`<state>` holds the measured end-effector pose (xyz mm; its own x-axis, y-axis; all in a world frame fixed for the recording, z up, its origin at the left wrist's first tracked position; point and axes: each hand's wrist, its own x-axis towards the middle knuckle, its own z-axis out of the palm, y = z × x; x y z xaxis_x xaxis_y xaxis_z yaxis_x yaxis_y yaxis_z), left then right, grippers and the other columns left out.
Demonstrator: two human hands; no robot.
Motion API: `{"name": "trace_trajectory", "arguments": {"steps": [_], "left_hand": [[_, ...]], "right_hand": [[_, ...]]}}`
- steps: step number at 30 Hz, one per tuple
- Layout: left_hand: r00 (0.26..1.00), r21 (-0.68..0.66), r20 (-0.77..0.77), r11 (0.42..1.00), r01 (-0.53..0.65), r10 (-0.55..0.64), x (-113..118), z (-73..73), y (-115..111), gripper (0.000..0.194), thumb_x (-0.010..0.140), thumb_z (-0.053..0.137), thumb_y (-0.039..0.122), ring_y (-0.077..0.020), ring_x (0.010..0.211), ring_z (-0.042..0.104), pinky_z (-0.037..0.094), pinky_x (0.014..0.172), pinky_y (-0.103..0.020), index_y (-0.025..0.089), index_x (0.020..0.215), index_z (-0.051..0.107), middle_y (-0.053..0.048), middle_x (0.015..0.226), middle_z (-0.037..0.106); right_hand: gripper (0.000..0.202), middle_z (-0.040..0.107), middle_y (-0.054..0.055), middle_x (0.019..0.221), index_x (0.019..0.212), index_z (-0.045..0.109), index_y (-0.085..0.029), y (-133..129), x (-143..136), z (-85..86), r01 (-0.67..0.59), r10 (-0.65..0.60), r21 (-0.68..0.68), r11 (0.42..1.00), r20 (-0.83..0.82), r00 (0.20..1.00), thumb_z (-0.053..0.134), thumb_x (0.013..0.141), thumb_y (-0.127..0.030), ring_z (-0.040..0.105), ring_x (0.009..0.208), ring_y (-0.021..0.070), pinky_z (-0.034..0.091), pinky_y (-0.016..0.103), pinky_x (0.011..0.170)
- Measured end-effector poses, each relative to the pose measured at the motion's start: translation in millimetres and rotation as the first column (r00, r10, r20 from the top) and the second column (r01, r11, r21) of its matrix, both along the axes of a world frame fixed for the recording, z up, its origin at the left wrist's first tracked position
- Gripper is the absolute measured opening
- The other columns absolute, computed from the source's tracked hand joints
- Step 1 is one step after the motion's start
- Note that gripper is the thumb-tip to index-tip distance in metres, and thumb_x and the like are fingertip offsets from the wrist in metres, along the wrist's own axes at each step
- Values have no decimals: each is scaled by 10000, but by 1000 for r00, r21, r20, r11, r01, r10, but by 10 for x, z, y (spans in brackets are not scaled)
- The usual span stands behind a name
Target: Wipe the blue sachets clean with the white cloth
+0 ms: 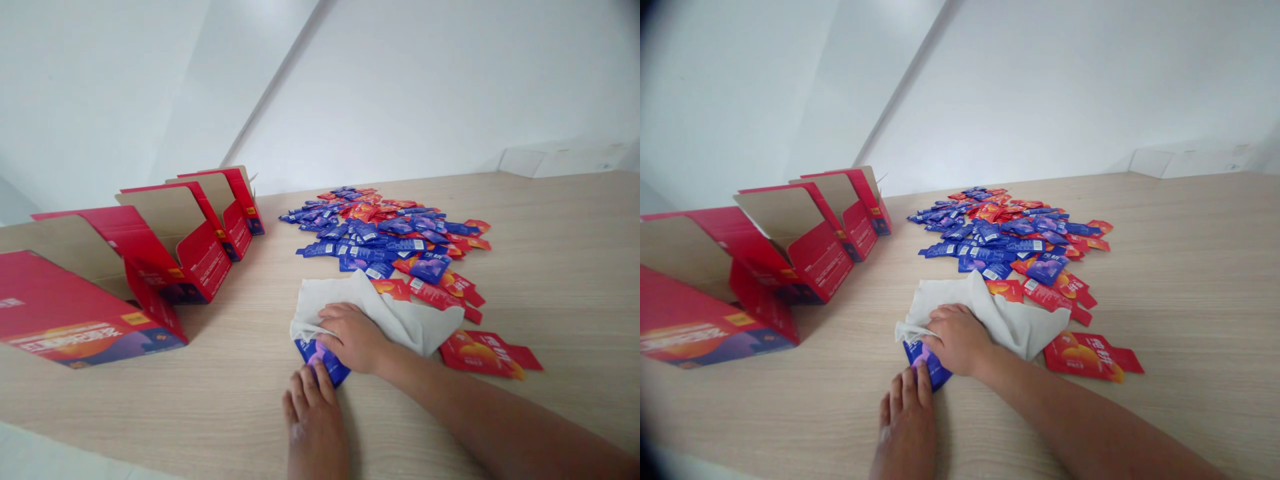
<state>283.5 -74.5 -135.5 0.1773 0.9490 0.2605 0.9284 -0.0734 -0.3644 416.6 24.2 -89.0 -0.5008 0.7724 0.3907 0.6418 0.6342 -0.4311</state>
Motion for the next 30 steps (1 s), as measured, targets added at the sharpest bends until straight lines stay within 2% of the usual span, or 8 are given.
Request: {"name": "trace_trajectory", "arguments": {"steps": [4, 8, 10, 16, 22, 24, 27, 30], "left_hand": [[1000, -4, 3, 1000, -1, 1, 1, 23, -9, 467, 848, 356, 46, -290, 1123, 581, 516, 882, -418, 138, 1270, 532, -145, 1215, 634], [1000, -26, 0, 1000, 15, -15, 8, 52, -9, 467, 842, 342, 27, -285, 1066, 620, 525, 872, -419, 153, 1222, 581, -136, 1129, 681], [1000, -21, -4, 1000, 18, -19, 9, 57, -8, 475, 832, 343, 15, -292, 1076, 614, 528, 870, -423, 157, 1214, 588, -129, 1145, 676], [999, 40, -30, 999, 14, -13, -1, 24, 7, 485, 834, 322, 10, -293, 1102, 598, 542, 849, -416, 118, 1252, 544, -142, 1192, 651], [1000, 54, -22, 998, 19, -18, -3, 0, 17, 484, 831, 335, 4, -294, 1083, 609, 544, 847, -424, 119, 1254, 541, -147, 1181, 654], [1000, 49, -11, 999, 14, -13, 1, 1, 17, 482, 832, 334, 4, -296, 1087, 606, 542, 851, -427, 118, 1251, 544, -151, 1183, 653], [1000, 17, 10, 1000, 9, -9, 4, 9, 15, 474, 837, 338, 14, -305, 1113, 590, 535, 866, -435, 123, 1246, 550, -164, 1194, 643], [999, -46, 36, 999, 8, -6, 1, 15, 8, 473, 839, 346, 19, -306, 1103, 598, 523, 885, -450, 144, 1243, 558, -163, 1158, 662]], "right_hand": [[245, 577, 86, 1262, 1051, 675, -189, -43, 50, 41, -124, 125, 20, 992, -72, 990, 517, 880, -265, 516, 1143, 216, 353, 379, 1008], [201, 587, 61, 1258, 985, 690, -200, -81, 29, 41, -297, 297, 5, 955, -6, 955, 565, 840, -259, 501, 1173, 215, 335, 375, 1022], [184, 620, 60, 1210, 934, 697, -194, -81, -1, 23, -290, 290, -19, 957, 30, 957, 560, 851, -285, 508, 1166, 221, 333, 386, 1020], [251, 638, 78, 1176, 942, 700, -186, -39, -49, -28, -146, 146, -19, 989, 28, 989, 502, 904, -336, 523, 1143, 229, 342, 390, 1005], [250, 631, 93, 1170, 978, 697, -181, -21, -13, -22, -38, 38, -2, 999, -14, 999, 489, 910, -301, 529, 1117, 229, 344, 400, 995], [232, 610, 87, 1207, 1006, 690, -188, -35, 19, 4, -71, 71, 12, 997, -68, 995, 506, 895, -275, 525, 1122, 218, 347, 390, 996], [230, 581, 73, 1258, 1032, 683, -200, -64, 53, 33, -192, 196, 43, 980, -112, 974, 537, 863, -254, 507, 1153, 214, 344, 385, 1005], [173, 582, 66, 1263, 924, 704, -199, -79, 39, 20, -280, 283, 48, 959, -56, 958, 581, 830, -276, 488, 1186, 231, 329, 400, 1022]]}}
